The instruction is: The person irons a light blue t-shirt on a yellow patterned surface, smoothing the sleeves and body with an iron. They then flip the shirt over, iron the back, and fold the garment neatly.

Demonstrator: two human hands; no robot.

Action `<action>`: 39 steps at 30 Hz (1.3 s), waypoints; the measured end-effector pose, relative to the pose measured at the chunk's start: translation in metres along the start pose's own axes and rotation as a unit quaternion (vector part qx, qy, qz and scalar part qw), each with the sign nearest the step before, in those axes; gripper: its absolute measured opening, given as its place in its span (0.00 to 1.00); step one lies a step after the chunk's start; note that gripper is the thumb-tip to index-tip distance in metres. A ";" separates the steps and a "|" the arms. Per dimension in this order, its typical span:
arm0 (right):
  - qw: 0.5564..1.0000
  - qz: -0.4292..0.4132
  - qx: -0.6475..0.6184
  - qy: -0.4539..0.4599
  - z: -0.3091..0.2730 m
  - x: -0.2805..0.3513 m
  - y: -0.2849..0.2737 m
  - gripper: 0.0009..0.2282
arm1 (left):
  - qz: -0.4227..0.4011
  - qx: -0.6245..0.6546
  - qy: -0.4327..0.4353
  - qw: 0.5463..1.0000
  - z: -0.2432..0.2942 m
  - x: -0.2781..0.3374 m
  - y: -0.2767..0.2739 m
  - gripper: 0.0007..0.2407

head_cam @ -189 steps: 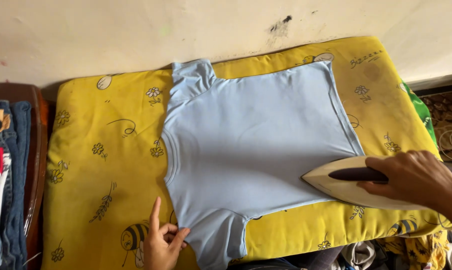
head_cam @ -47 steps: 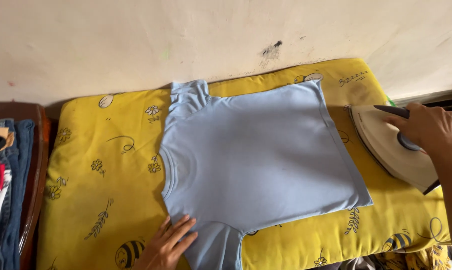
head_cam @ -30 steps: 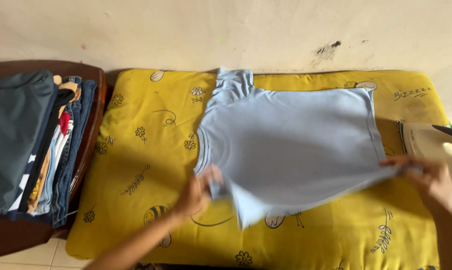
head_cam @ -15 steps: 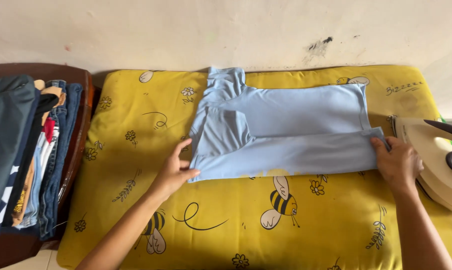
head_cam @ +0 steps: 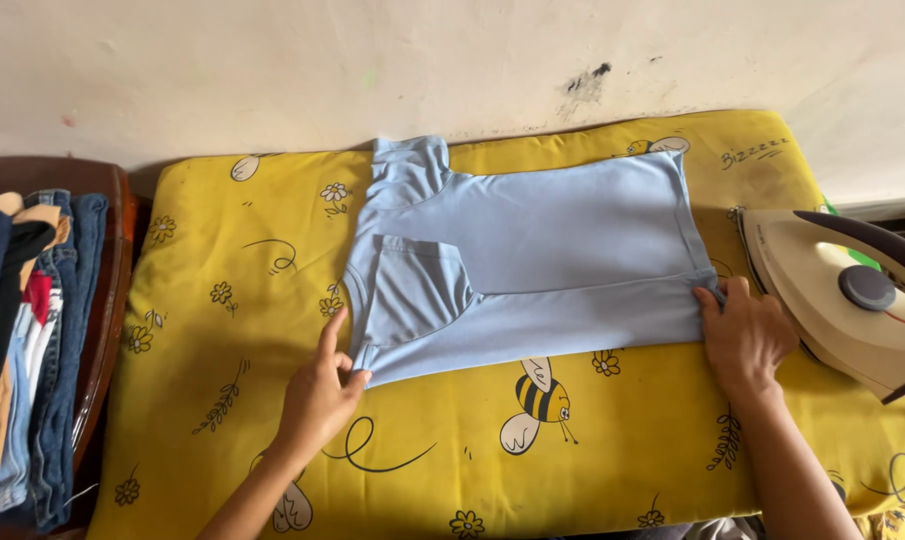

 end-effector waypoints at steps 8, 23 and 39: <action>0.890 0.001 -0.129 -0.437 -0.188 0.098 -0.078 0.39 | -0.115 -0.250 0.398 0.875 0.095 0.024 0.108 0.38; 0.841 -0.031 -0.424 -0.336 -0.300 -0.009 -0.128 0.14 | -0.051 -0.180 0.367 0.911 0.112 0.002 0.063 0.27; 0.704 -0.464 -0.507 -0.181 -0.411 -0.012 -0.032 0.22 | -0.198 0.634 -0.192 0.722 -0.010 -0.078 0.119 0.35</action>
Point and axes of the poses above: each hand's wrist, its own x-axis away from the middle knuckle, its own y-axis out of the palm, z = x × y, the point moved 10 cm from there along -x, towards the middle knuckle, and after that the axes turned 8 degrees about x, right-handed, at the moved point
